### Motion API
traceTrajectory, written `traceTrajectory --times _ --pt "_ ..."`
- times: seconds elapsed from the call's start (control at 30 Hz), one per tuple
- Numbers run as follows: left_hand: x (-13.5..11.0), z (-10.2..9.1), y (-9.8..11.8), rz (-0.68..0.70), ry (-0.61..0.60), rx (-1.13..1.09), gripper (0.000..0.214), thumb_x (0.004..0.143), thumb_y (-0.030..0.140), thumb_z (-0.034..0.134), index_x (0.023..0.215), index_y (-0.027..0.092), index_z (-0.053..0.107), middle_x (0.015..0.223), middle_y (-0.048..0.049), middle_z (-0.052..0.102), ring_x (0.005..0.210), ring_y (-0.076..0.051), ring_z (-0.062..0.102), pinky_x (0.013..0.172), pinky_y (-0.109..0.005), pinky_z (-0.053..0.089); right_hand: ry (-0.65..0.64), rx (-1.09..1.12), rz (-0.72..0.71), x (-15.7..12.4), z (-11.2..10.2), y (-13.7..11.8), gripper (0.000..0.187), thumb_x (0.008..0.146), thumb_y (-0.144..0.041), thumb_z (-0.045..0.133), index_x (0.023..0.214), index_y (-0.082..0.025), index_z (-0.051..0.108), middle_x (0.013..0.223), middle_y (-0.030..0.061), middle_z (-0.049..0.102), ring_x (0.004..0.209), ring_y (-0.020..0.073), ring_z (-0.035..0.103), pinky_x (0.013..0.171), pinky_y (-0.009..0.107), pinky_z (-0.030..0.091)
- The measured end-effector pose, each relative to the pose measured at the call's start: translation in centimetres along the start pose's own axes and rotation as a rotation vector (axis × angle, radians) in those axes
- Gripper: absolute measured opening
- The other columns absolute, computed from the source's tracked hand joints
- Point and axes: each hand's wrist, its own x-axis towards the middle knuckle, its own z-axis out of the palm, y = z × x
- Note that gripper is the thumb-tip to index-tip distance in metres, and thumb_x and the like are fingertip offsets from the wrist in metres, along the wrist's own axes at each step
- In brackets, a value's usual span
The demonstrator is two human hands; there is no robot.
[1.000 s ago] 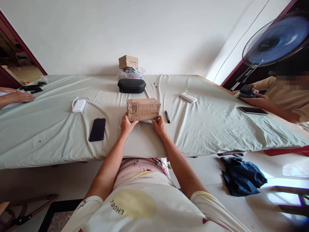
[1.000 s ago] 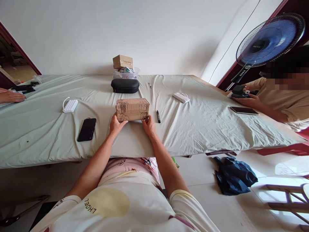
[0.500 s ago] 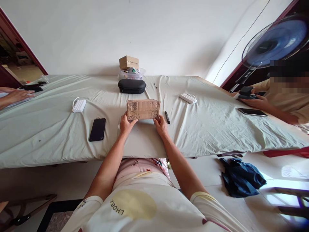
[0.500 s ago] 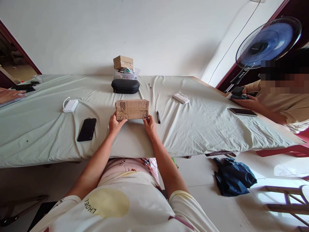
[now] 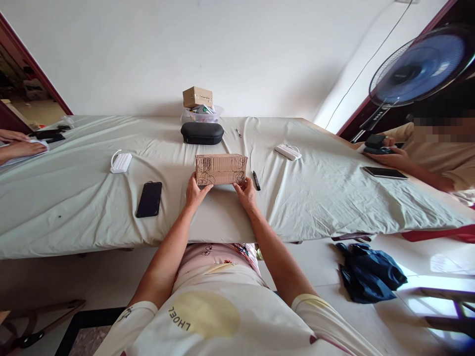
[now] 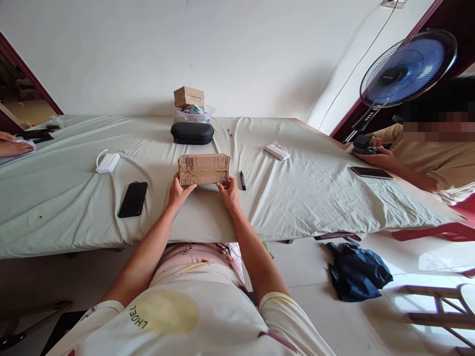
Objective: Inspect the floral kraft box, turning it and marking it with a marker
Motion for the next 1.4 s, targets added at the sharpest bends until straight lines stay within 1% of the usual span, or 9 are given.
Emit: traceTrajectory --times 0.07,0.17,0.23,0.33,0.5,0.73,1.0,1.17,1.4 --pt "0.1 -0.2 0.0 0.026 0.043 0.002 0.076 0.079 0.038 0.083 0.143 0.019 0.047 0.138 -0.0157 0.064 0.127 -0.029 0.064 0.106 -0.039 0.053 0.028 0.032 -0.048 -0.1 -0.1 0.0 0.060 0.081 -0.064 0.067 0.120 -0.021 0.055 0.085 0.0028 0.069 0.076 0.0206 0.066 0.079 0.038 0.054" --pt "0.2 -0.3 -0.2 0.055 0.133 -0.039 0.055 0.088 0.045 0.073 0.133 0.018 0.056 0.122 -0.0128 0.069 0.096 -0.022 0.072 0.091 -0.034 0.057 0.097 0.107 -0.127 -0.1 -0.4 -0.2 0.054 0.088 -0.063 0.060 0.122 -0.020 0.059 0.076 -0.0017 0.062 0.069 0.0166 0.059 0.074 0.034 0.053" --pt "0.2 -0.4 -0.3 0.067 0.205 -0.062 0.040 0.094 0.047 0.064 0.121 0.018 0.062 0.109 -0.0102 0.071 0.075 -0.017 0.068 0.081 -0.031 0.056 0.180 0.096 -0.182 -0.1 -0.6 -0.3 0.048 0.091 -0.061 0.057 0.116 -0.021 0.064 0.072 -0.0032 0.057 0.067 0.0151 0.055 0.073 0.032 0.052" --pt "0.3 -0.5 -0.5 0.088 0.295 -0.041 0.030 0.098 0.046 0.056 0.105 0.018 0.065 0.097 -0.0082 0.072 0.065 -0.014 0.061 0.076 -0.030 0.052 0.268 0.040 -0.250 0.0 -0.9 -0.5 0.041 0.092 -0.060 0.057 0.107 -0.023 0.069 0.077 -0.0010 0.059 0.075 0.0164 0.057 0.076 0.033 0.052" --pt "0.6 -0.4 -0.7 0.050 0.292 0.025 0.018 0.097 0.037 0.057 0.100 0.020 0.063 0.096 -0.0069 0.072 0.066 -0.015 0.061 0.076 -0.030 0.052 0.172 0.079 -0.179 0.3 -0.5 0.2 0.041 0.090 -0.055 0.058 0.111 -0.021 0.065 0.091 0.0037 0.065 0.079 0.0178 0.062 0.076 0.033 0.054" --pt "0.7 0.0 -1.6 -0.096 0.098 0.179 0.011 0.089 0.028 0.065 0.095 0.022 0.058 0.099 -0.0091 0.071 0.099 -0.028 0.069 0.087 -0.040 0.055 -0.051 -0.222 -0.052 0.5 0.0 1.9 0.034 0.079 -0.035 0.063 0.109 -0.020 0.062 0.089 0.0058 0.069 0.085 0.0246 0.063 0.084 0.042 0.054" --pt "0.5 0.1 -1.6 -0.125 0.034 0.242 0.027 0.082 0.022 0.075 0.101 0.020 0.056 0.108 -0.0123 0.067 0.108 -0.031 0.067 0.092 -0.044 0.054 -0.058 -0.363 -0.083 0.4 0.1 2.4 0.030 0.077 -0.033 0.063 0.104 -0.023 0.059 0.094 0.0081 0.072 0.094 0.0287 0.064 0.091 0.047 0.051" --pt "0.5 0.1 -1.5 -0.126 0.095 0.141 0.034 0.078 0.019 0.079 0.100 0.023 0.052 0.098 -0.0062 0.065 0.102 -0.027 0.066 0.091 -0.041 0.053 -0.049 -0.269 -0.026 0.1 -0.1 1.7 0.039 0.077 -0.039 0.066 0.111 -0.023 0.056 0.090 0.0047 0.071 0.085 0.0258 0.064 0.083 0.042 0.052" --pt "0.6 -0.2 -1.1 -0.084 0.106 0.060 0.033 0.078 0.021 0.080 0.091 0.024 0.050 0.090 -0.0007 0.060 0.085 -0.020 0.062 0.085 -0.034 0.050 0.026 -0.166 0.032 0.0 -0.3 0.6 0.035 0.074 -0.039 0.072 0.099 -0.022 0.055 0.092 0.0059 0.069 0.086 0.0242 0.064 0.084 0.042 0.052"
